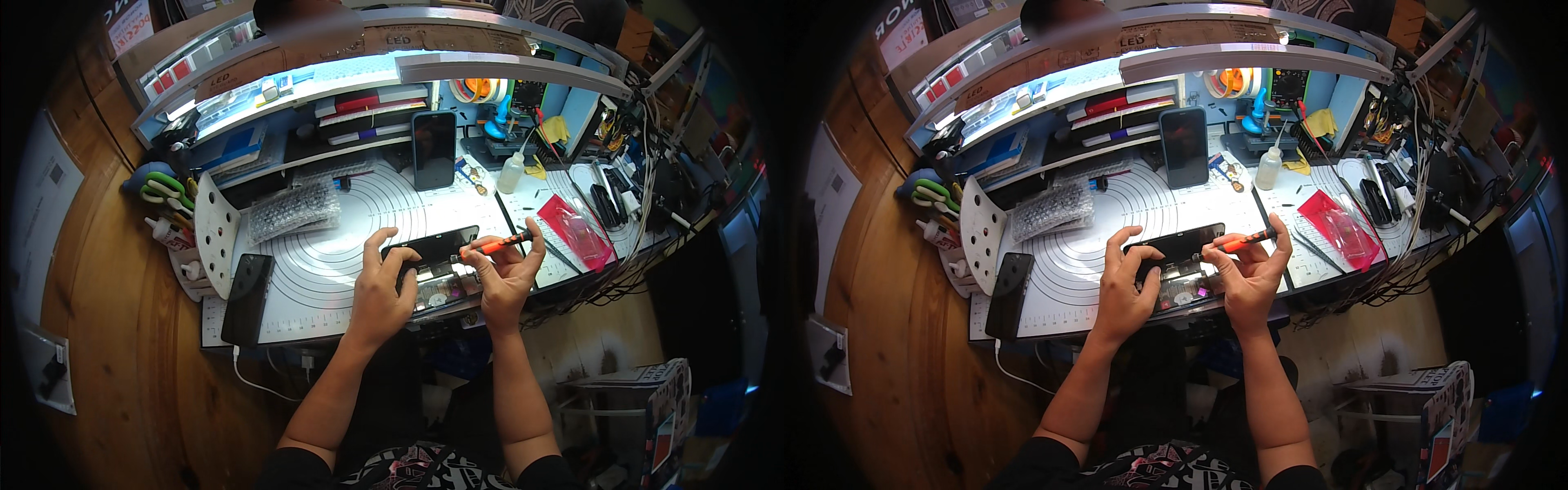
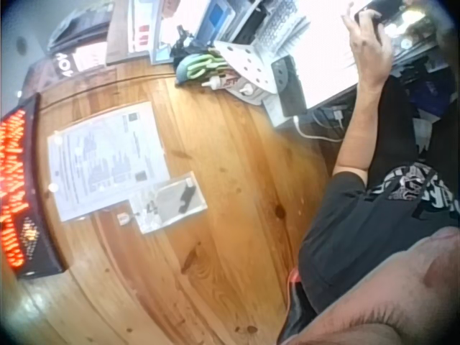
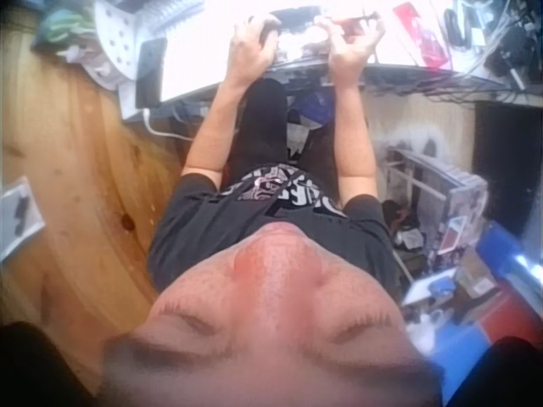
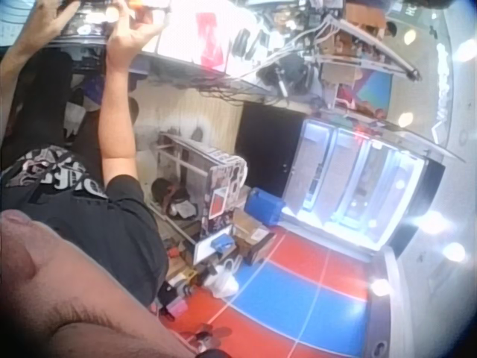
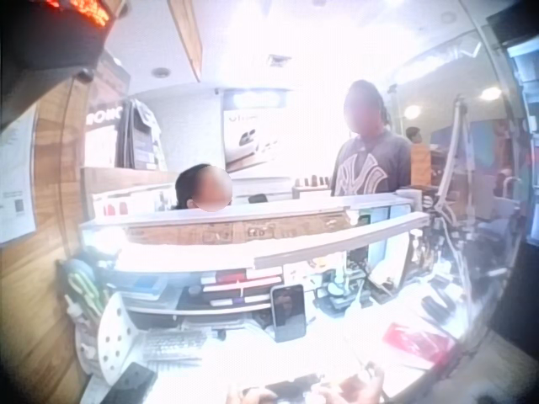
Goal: The person repairs a smartphone with a screwdriver. They remove small screws, detach internal connectors, and handle the battery and casing at a workbench.
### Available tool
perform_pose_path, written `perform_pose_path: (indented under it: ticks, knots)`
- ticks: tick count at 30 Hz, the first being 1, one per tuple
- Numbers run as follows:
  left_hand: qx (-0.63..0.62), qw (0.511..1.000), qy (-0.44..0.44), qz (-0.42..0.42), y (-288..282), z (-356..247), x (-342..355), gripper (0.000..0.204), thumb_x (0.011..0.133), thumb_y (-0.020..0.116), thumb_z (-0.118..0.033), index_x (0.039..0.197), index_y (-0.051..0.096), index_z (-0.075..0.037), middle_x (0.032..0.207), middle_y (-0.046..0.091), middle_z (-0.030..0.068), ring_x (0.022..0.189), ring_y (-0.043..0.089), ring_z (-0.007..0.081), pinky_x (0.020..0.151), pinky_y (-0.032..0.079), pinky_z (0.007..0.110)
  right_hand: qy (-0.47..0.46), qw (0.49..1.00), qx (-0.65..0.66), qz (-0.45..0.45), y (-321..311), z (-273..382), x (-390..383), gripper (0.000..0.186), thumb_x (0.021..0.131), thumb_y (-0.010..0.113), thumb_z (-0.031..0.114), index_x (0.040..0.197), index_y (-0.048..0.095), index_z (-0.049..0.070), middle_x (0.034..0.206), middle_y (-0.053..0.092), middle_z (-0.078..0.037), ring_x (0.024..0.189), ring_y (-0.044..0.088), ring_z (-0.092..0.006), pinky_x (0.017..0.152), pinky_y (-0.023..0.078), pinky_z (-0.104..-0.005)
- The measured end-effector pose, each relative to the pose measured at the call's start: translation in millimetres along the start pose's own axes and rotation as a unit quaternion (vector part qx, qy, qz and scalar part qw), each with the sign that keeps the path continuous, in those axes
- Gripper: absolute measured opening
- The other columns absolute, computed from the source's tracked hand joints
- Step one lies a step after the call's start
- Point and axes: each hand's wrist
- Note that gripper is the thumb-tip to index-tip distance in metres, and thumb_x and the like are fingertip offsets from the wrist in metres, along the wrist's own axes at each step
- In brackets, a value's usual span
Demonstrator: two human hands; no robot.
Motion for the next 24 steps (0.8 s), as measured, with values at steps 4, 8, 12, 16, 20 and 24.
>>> perform_pose_path:
  ticks: [4, 8, 12, 16, 20, 24]
  knots:
    - [-0.001, 1.000, 0.024, 0.002, -2.7, -1.5, 0.0, 0.021, 0.084, 0.081, -0.006, 0.104, 0.073, -0.005, 0.147, 0.051, 0.0177, 0.093, 0.063, 0.0244, 0.087, 0.053, 0.037, 0.012, 1.000, 0.014, 0.003, 2.6, 1.7, -1.7, 0.087, 0.092, 0.072, -0.014, 0.157, 0.019, 0.010, 0.109, 0.071, -0.019, 0.096, 0.075, -0.0221, 0.091, 0.062, -0.0350]
    - [-0.002, 1.000, -0.006, 0.019, -2.8, -0.6, -0.3, 0.021, 0.083, 0.085, -0.010, 0.101, 0.075, -0.006, 0.147, 0.051, 0.0183, 0.104, 0.065, 0.0278, 0.091, 0.053, 0.038, 0.006, 1.000, 0.012, 0.022, 1.1, -0.3, -1.8, 0.087, 0.092, 0.072, -0.015, 0.157, 0.019, 0.012, 0.110, 0.070, -0.019, 0.097, 0.075, -0.0221, 0.090, 0.063, -0.0342]
    - [0.013, 1.000, 0.011, 0.017, -2.5, 0.7, -0.1, 0.017, 0.084, 0.085, -0.010, 0.097, 0.076, -0.005, 0.148, 0.051, 0.0186, 0.115, 0.065, 0.0316, 0.094, 0.053, 0.039, 0.013, 0.999, 0.014, 0.032, 1.6, -0.6, -2.5, 0.087, 0.092, 0.071, -0.016, 0.156, 0.019, 0.011, 0.111, 0.070, -0.020, 0.098, 0.075, -0.0222, 0.090, 0.063, -0.0344]
    - [0.007, 1.000, 0.000, 0.021, -2.6, 0.5, -0.4, 0.014, 0.085, 0.084, -0.009, 0.095, 0.075, -0.004, 0.147, 0.051, 0.0188, 0.118, 0.065, 0.0323, 0.095, 0.054, 0.040, 0.012, 0.999, 0.014, 0.042, 1.6, -2.1, -2.7, 0.087, 0.092, 0.070, -0.016, 0.157, 0.019, 0.011, 0.111, 0.070, -0.020, 0.098, 0.075, -0.0225, 0.090, 0.063, -0.0347]
    - [0.010, 1.000, 0.001, 0.021, -2.1, 2.5, -0.9, 0.012, 0.085, 0.083, -0.007, 0.093, 0.075, -0.004, 0.147, 0.051, 0.0188, 0.119, 0.065, 0.0323, 0.095, 0.055, 0.040, 0.008, 0.999, 0.004, 0.043, 0.9, -3.7, -4.1, 0.087, 0.092, 0.069, -0.016, 0.157, 0.019, 0.011, 0.111, 0.069, -0.020, 0.099, 0.074, -0.0229, 0.091, 0.063, -0.0352]
    - [0.002, 1.000, -0.014, 0.027, -0.7, 3.0, -0.4, 0.011, 0.085, 0.083, -0.006, 0.093, 0.075, -0.004, 0.147, 0.052, 0.0187, 0.122, 0.065, 0.0332, 0.095, 0.056, 0.040, -0.007, 0.999, 0.012, 0.044, -0.7, -6.2, -4.4, 0.087, 0.092, 0.069, -0.017, 0.157, 0.018, 0.011, 0.112, 0.069, -0.020, 0.099, 0.074, -0.0231, 0.093, 0.063, -0.0363]
Point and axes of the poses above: each hand's wrist, its own x-axis towards the middle knuckle, its own y-axis out of the palm, z = x × y
